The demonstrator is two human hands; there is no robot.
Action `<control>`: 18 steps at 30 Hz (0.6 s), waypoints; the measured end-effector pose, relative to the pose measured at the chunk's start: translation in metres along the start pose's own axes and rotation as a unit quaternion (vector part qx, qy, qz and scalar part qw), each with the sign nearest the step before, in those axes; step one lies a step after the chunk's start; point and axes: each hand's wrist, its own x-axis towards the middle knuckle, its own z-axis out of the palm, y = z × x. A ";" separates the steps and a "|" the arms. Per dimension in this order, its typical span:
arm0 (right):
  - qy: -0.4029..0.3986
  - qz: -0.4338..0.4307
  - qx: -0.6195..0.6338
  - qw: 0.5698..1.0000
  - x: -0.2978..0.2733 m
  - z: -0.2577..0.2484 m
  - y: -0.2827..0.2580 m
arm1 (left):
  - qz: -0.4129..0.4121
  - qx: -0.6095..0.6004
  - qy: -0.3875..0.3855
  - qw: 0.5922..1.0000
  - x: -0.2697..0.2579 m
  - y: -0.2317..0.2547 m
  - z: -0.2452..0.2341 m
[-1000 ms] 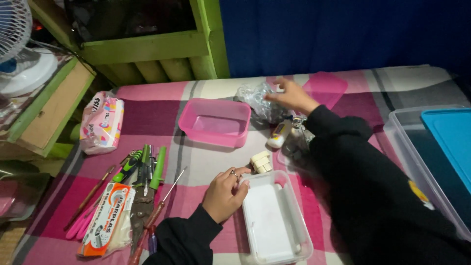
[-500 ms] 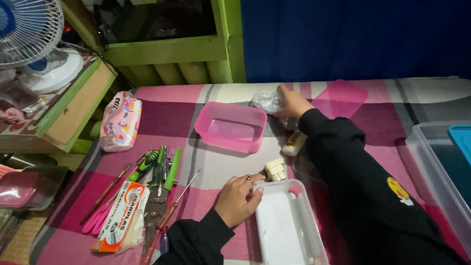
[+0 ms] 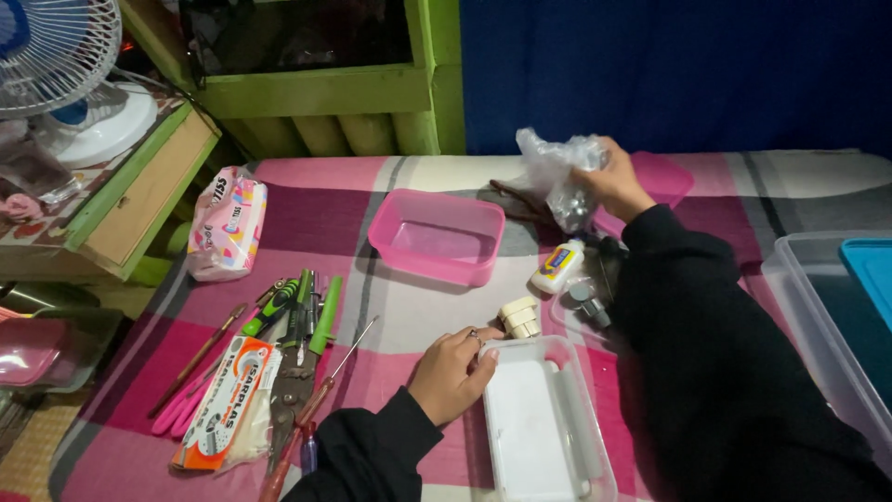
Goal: Organizing various hardware components, small parts, and tools into plastic storage containers.
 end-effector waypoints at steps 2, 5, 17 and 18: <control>0.019 0.012 0.050 0.999 -0.015 0.011 -0.054 | -0.014 0.002 -0.006 1.000 0.001 0.005 -0.002; 0.046 0.022 0.169 0.984 -0.015 0.006 -0.079 | -0.017 0.000 -0.005 1.000 0.002 0.006 -0.003; -0.022 0.074 0.283 0.956 -0.083 0.012 -0.180 | -0.028 -0.012 -0.004 1.000 0.000 0.006 -0.002; -0.032 0.129 0.316 0.940 -0.098 0.020 -0.201 | -0.028 -0.005 0.002 1.000 0.001 0.010 -0.004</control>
